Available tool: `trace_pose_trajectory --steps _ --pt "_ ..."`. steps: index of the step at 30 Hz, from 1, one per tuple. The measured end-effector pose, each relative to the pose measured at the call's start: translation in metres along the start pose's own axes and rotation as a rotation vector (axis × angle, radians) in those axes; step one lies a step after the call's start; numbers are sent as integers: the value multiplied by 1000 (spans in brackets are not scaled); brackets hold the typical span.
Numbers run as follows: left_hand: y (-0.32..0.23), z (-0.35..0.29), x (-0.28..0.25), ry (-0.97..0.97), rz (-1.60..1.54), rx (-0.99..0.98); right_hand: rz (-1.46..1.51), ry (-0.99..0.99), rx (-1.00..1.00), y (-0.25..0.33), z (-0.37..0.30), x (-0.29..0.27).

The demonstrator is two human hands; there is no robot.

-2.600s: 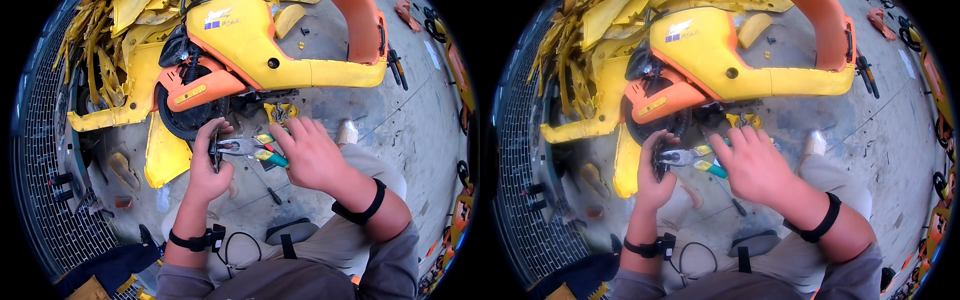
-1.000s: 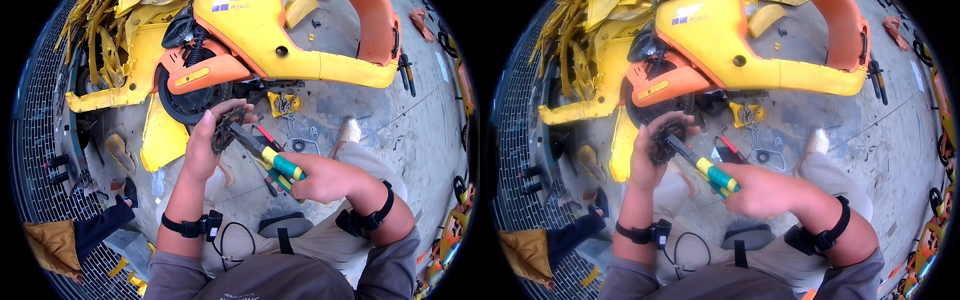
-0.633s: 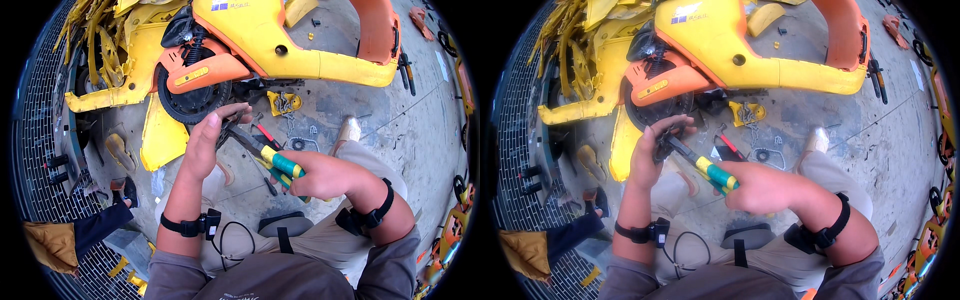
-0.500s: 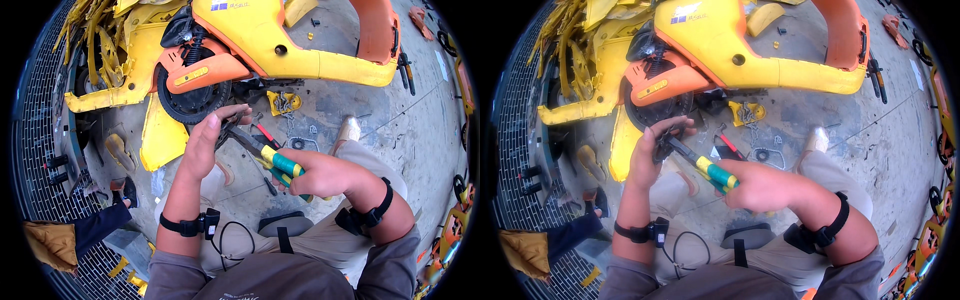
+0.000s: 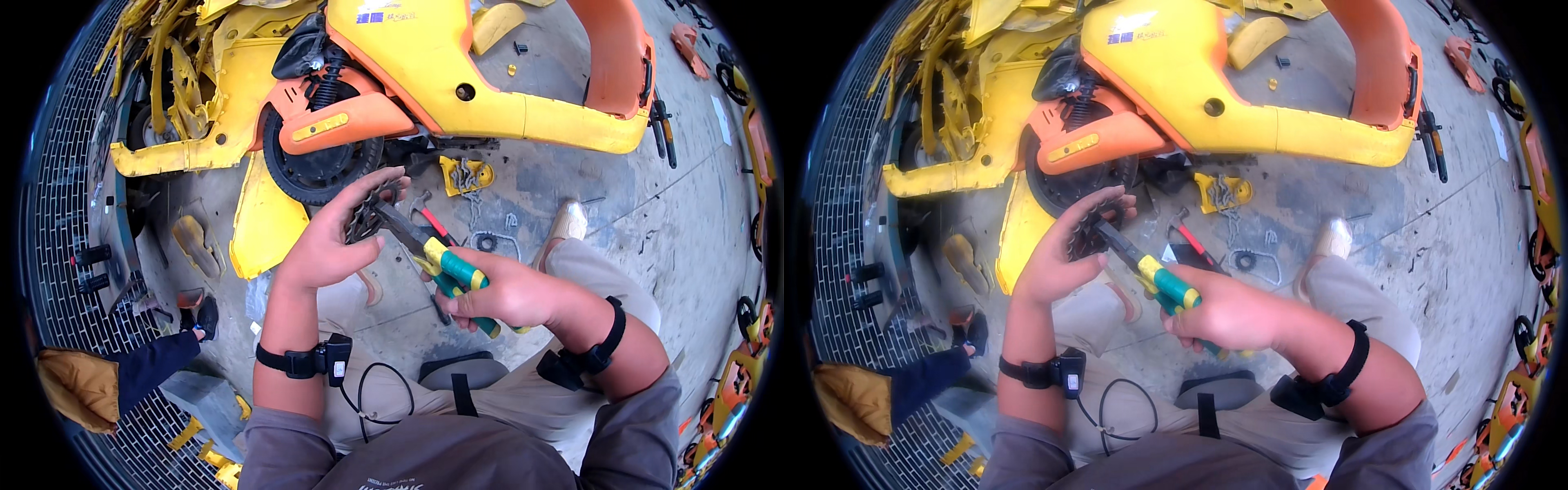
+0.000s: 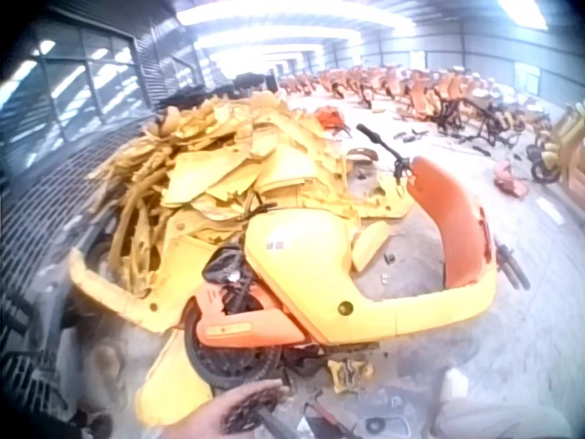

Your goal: The person uses pliers to remove links from a bicycle chain gear sprocket assembly by prying the links apart while holding it in their hands.

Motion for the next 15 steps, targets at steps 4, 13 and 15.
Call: trace_pose_trajectory --steps 4,13,15 --pt "5 0 3 -181 72 -53 40 -33 -47 -2 4 -3" --pt "1 -4 -2 -312 317 -5 30 -57 -40 -4 11 2" --pt "-6 -4 -4 -295 380 -3 -4 -68 -15 -5 13 2"
Point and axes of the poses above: each hand's wrist, its own z-axis towards the middle knuckle, its own x-axis out of the palm, y = z × x, the point moved 6 cm from there along z, towards the middle knuckle, and after that the axes turned 14 degrees about y, right-handed, at the moved point
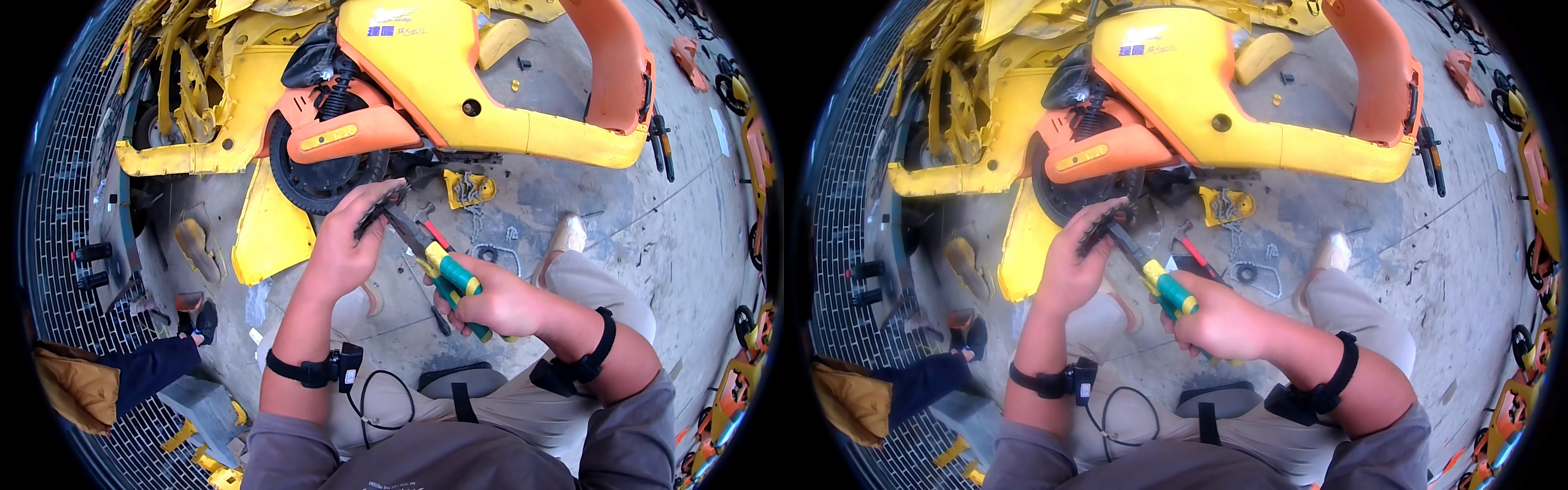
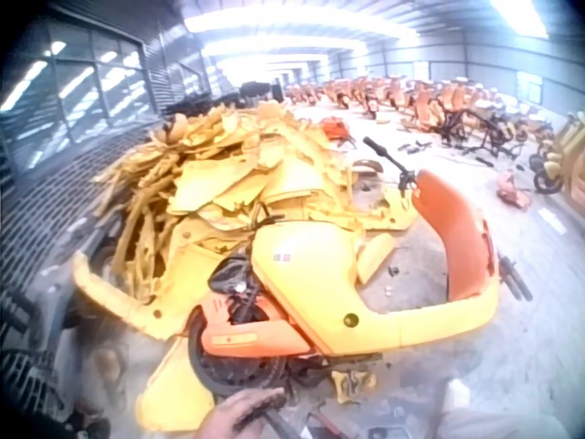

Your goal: The person uses pliers to remove links from a bicycle chain gear sprocket assembly by prying the links apart while holding it in their hands.

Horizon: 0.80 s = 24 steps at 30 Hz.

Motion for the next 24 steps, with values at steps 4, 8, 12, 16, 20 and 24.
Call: trace_pose_trajectory --steps 4,8,12,16,20,24 --pt "-5 -1 -5 27 131 31 -74 -30 48 -2 2 -1" --pt "-5 -5 -5 -1 345 45 -165 -147 139 1 -3 -2" --pt "47 -21 -56 -268 382 -147 -139 -345 37 9 -21 -22" --pt "43 -21 -41 -184 -550 -187 18 -172 -104 28 -23 -27" --pt "28 -17 -13 -36 -663 -190 -1 71 -20 22 -17 -5" --pt "11 -10 -4 28 -557 -177 26 120 57 19 -19 6"
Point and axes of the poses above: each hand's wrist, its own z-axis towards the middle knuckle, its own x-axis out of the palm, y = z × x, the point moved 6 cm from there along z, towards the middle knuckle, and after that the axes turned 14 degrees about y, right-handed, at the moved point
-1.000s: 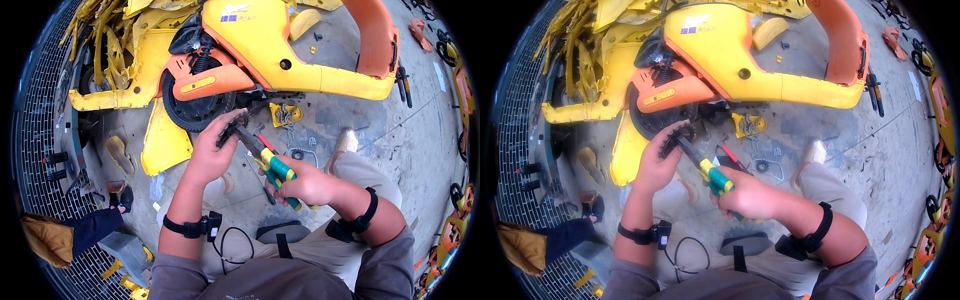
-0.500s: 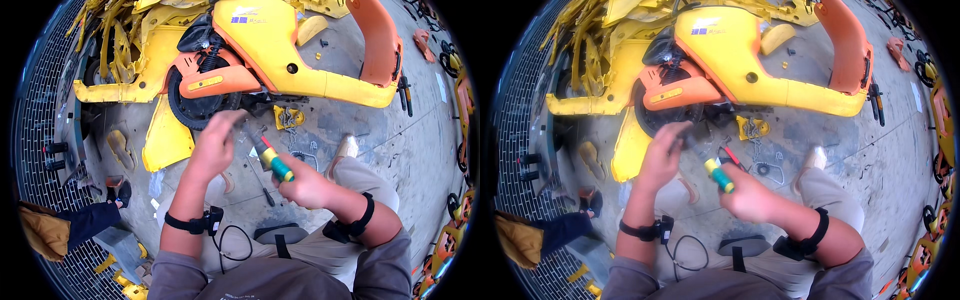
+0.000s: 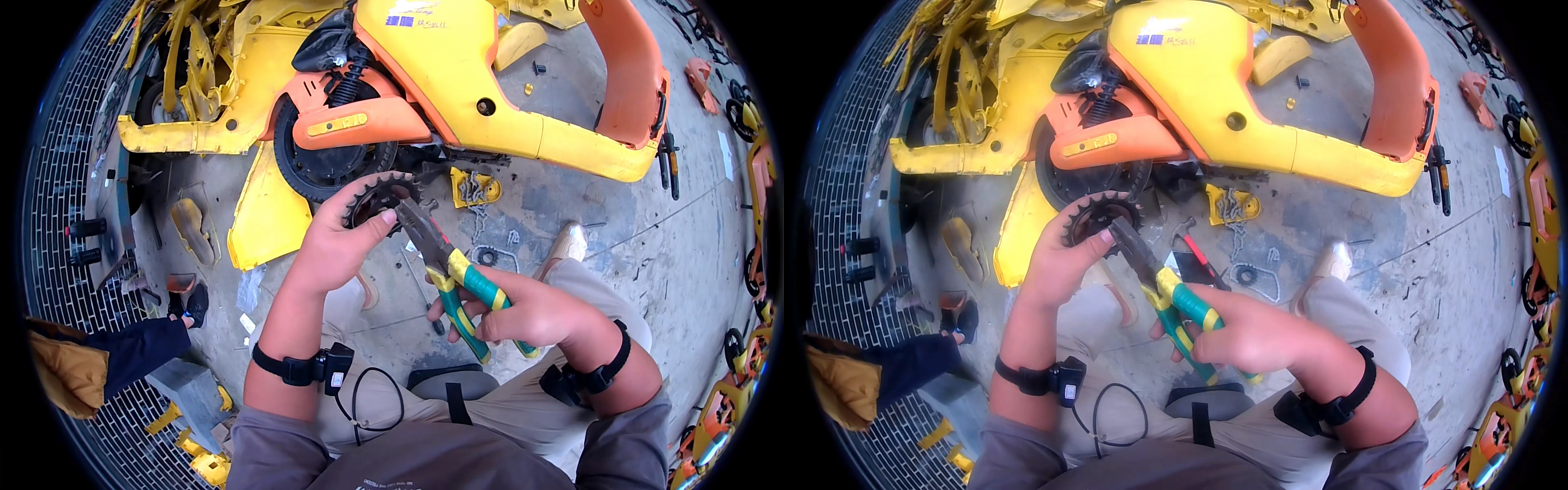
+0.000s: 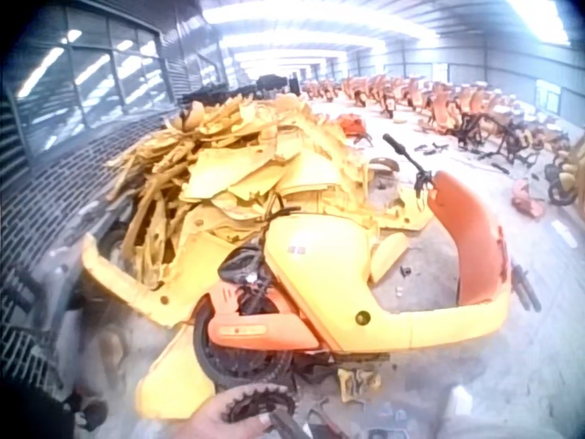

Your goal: The person uses pliers to remove links from a bicycle chain gear sprocket assembly by prying the links apart while holding it in their hands.

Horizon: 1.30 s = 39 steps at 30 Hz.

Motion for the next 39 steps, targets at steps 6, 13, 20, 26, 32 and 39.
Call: trace_pose_trajectory --steps 6,13,20,26,32,39 --pt "-1 2 8 66 109 28 -9 -8 6 -6 4 -4" --pt "-1 3 8 92 308 57 -22 -11 33 -7 4 -6" --pt "-3 1 5 90 419 90 -35 -48 43 0 4 -8" --pt "2 0 3 73 424 55 -16 -47 46 -13 11 -13" --pt "3 4 4 52 443 27 153 -22 -65 -21 15 -9" --pt "2 -2 -6 -14 625 151 121 -94 -47 -21 23 0"
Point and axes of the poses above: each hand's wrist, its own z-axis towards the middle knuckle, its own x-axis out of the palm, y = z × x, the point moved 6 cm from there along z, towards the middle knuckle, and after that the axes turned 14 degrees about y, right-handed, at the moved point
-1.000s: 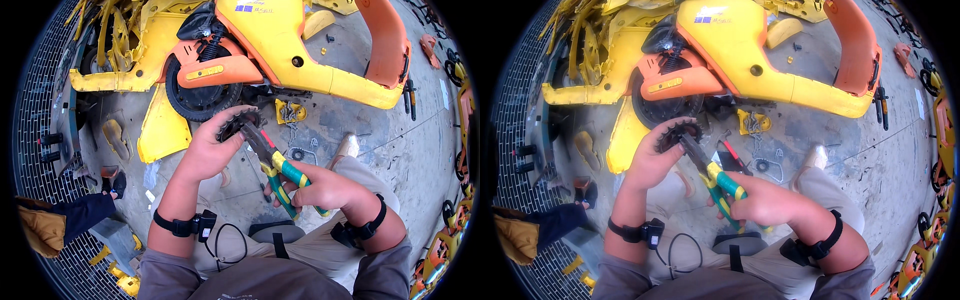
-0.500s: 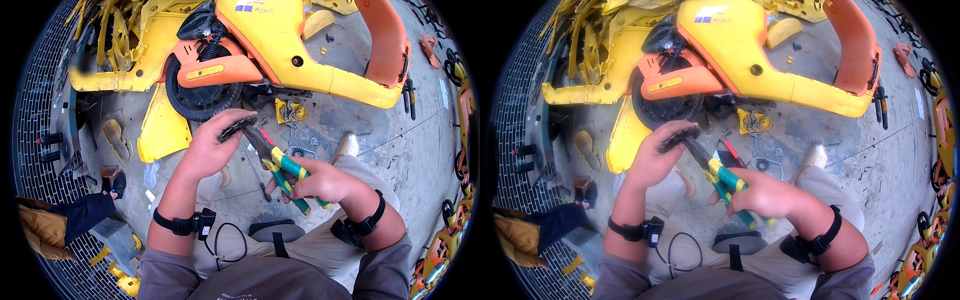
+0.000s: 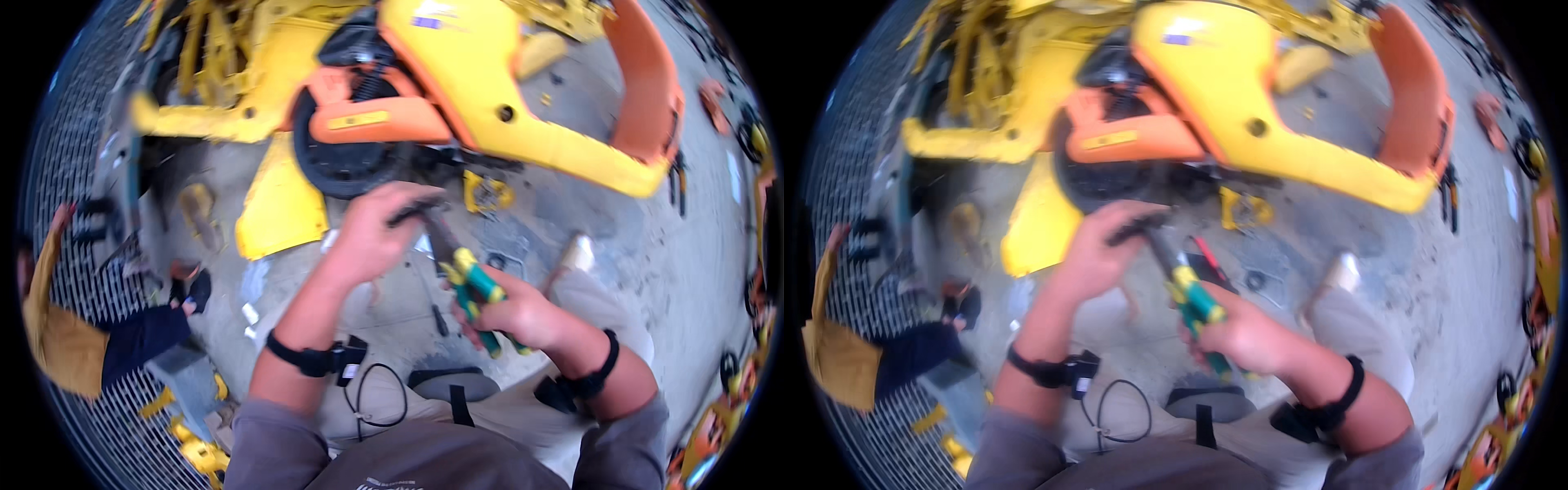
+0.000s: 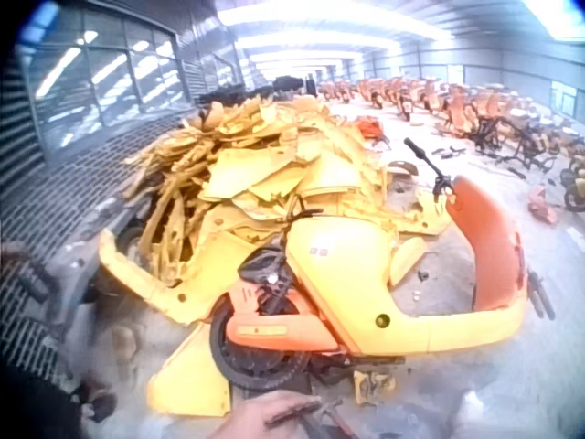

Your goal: The person uses pliers to remove links from a bicycle chain gear sprocket assembly by prying the links apart while holding it in their hands.

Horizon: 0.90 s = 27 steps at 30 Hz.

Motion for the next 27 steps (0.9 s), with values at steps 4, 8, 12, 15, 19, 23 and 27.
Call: trace_pose_trajectory --steps 4,8,12,15,19,23,27 --pt "-15 8 12 -58 80 57 13 -93 -29 -8 -12 -6" --pt "0 12 9 -78 -38 45 42 -204 -17 4 0 -2" --pt "-7 -1 10 -65 110 -45 -149 -332 -44 5 -4 8" --pt "34 -10 -29 -276 252 -235 -285 -466 -157 17 -31 -4" --pt "17 -25 -49 -484 166 -253 -107 -344 -212 40 -46 -22" --pt "-17 -20 -12 -480 -24 -224 19 -317 -226 35 -19 -33" --pt "-26 -14 13 -409 -162 -225 -18 -269 -177 33 -11 -29"
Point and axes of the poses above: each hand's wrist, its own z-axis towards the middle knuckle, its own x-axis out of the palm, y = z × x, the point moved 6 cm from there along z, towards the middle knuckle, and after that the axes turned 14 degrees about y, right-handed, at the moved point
